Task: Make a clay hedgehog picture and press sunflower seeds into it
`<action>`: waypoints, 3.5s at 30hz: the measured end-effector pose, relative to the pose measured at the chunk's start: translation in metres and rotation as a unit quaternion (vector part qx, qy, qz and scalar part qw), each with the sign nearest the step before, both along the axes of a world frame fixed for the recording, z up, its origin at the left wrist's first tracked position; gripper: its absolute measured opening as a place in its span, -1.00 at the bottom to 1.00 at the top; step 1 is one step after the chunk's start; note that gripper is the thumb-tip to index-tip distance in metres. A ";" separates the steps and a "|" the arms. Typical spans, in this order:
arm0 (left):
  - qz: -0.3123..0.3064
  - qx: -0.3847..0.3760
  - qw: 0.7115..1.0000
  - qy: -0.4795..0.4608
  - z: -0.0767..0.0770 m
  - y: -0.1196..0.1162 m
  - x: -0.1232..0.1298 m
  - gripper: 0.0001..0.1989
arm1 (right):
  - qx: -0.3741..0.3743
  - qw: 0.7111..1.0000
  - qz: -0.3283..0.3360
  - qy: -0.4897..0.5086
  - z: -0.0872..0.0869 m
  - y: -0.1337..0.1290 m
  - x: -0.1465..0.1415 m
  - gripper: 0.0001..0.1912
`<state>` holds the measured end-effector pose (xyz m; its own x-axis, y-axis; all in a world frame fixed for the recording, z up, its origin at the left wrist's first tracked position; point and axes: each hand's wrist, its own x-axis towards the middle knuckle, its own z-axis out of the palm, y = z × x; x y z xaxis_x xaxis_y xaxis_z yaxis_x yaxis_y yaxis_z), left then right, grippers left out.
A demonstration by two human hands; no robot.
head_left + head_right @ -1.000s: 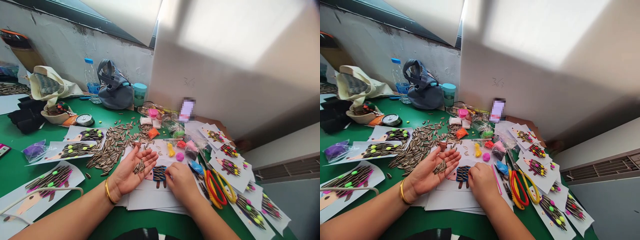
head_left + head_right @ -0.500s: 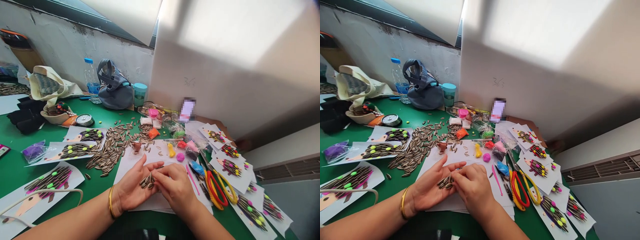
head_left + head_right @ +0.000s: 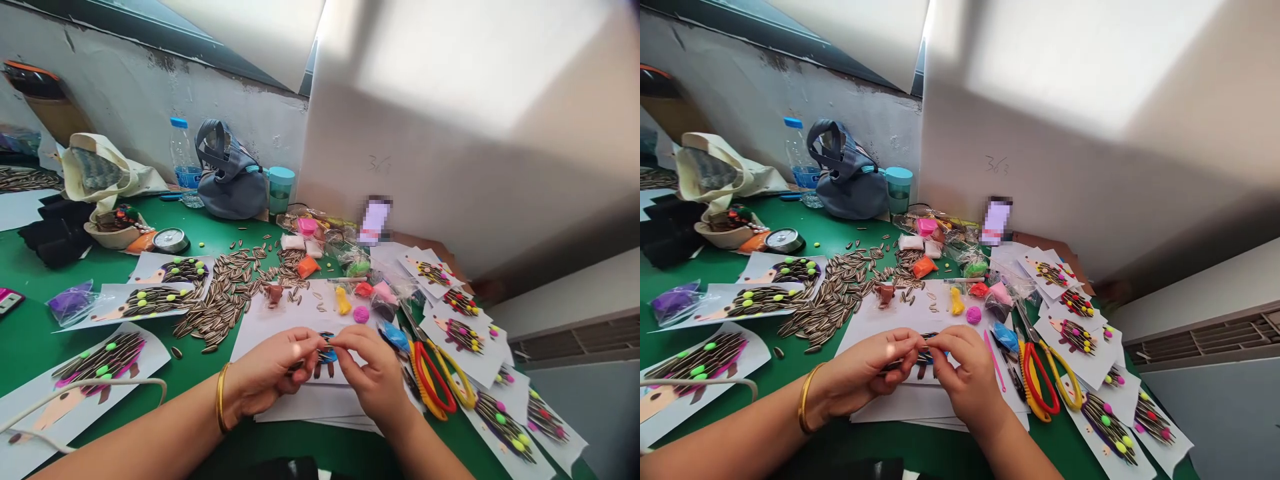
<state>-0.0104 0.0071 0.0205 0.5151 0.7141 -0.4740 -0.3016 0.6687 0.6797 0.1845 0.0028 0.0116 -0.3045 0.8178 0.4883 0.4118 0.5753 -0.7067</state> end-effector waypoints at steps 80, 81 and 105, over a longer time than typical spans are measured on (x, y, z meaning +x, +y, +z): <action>-0.021 -0.040 0.997 -0.060 0.005 -0.004 0.000 -0.66 | 0.117 0.984 -0.045 -0.127 -0.003 -0.003 -0.010 -0.86; -0.031 -0.014 0.999 -0.023 0.006 -0.004 0.000 -0.65 | 0.124 0.983 -0.054 -0.125 -0.001 -0.003 -0.009 -0.88; 0.126 0.043 0.989 0.063 -0.013 0.026 -0.012 -0.70 | -0.085 0.967 -0.030 -0.237 0.001 0.012 0.033 -0.86</action>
<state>-0.0224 0.0326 0.0075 0.2560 0.8528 -0.4552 -0.3607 0.5212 0.7735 0.2173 0.0143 0.0131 -0.4112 0.8969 0.1628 0.7411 0.4329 -0.5133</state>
